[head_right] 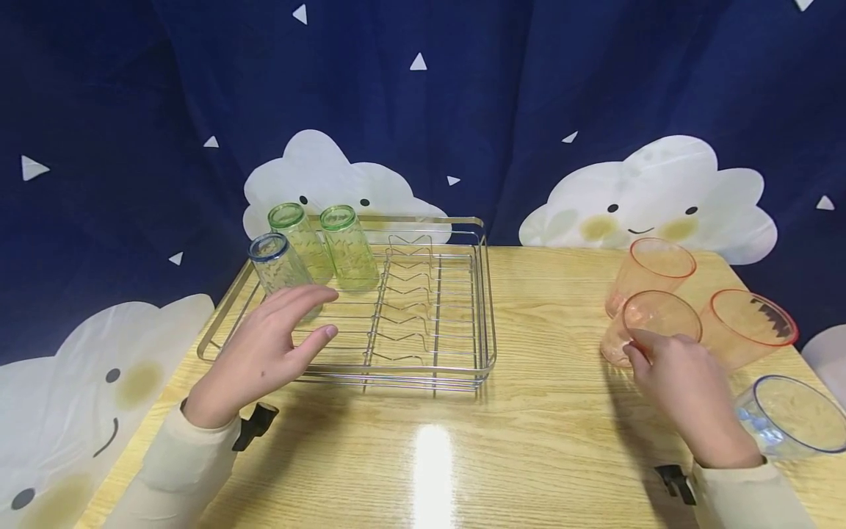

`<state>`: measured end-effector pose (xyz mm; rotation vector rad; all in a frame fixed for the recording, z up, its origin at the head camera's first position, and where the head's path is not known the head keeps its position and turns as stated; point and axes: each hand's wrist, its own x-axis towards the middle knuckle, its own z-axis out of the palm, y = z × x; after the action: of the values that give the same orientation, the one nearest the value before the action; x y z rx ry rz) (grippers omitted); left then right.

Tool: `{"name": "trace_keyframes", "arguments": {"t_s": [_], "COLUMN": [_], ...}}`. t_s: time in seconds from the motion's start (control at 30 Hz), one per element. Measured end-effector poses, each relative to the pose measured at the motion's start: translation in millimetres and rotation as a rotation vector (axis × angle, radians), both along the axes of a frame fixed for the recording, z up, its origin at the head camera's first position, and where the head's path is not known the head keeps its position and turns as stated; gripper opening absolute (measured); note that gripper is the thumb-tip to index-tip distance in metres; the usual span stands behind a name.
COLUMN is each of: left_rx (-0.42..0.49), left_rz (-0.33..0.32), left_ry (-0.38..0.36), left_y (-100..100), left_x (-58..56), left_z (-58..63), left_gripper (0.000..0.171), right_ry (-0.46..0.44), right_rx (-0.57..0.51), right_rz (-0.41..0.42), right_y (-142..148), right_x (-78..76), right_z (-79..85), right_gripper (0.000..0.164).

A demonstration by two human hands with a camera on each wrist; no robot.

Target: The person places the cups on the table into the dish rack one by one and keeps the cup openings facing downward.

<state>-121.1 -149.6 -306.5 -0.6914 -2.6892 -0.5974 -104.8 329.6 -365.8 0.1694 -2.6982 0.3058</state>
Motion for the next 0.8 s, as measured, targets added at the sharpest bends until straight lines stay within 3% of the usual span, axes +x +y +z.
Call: {"name": "trace_keyframes", "arguments": {"t_s": [0.27,0.8], "left_rx": [0.003,0.0], "left_rz": [-0.01,-0.02], "left_ry": [-0.001,0.01], "left_y": [1.8,3.0], "left_x": [-0.7,-2.5], "left_z": [-1.7,-3.5], "left_gripper": [0.041,0.041], "right_ry": [0.025,0.013], "right_rx": [-0.018,-0.069], "right_rz": [-0.012,-0.013], "right_y": [1.4,-0.8], "right_x": [-0.1,4.5], "right_z": [1.9,6.8], "right_gripper": [0.003,0.022]}}
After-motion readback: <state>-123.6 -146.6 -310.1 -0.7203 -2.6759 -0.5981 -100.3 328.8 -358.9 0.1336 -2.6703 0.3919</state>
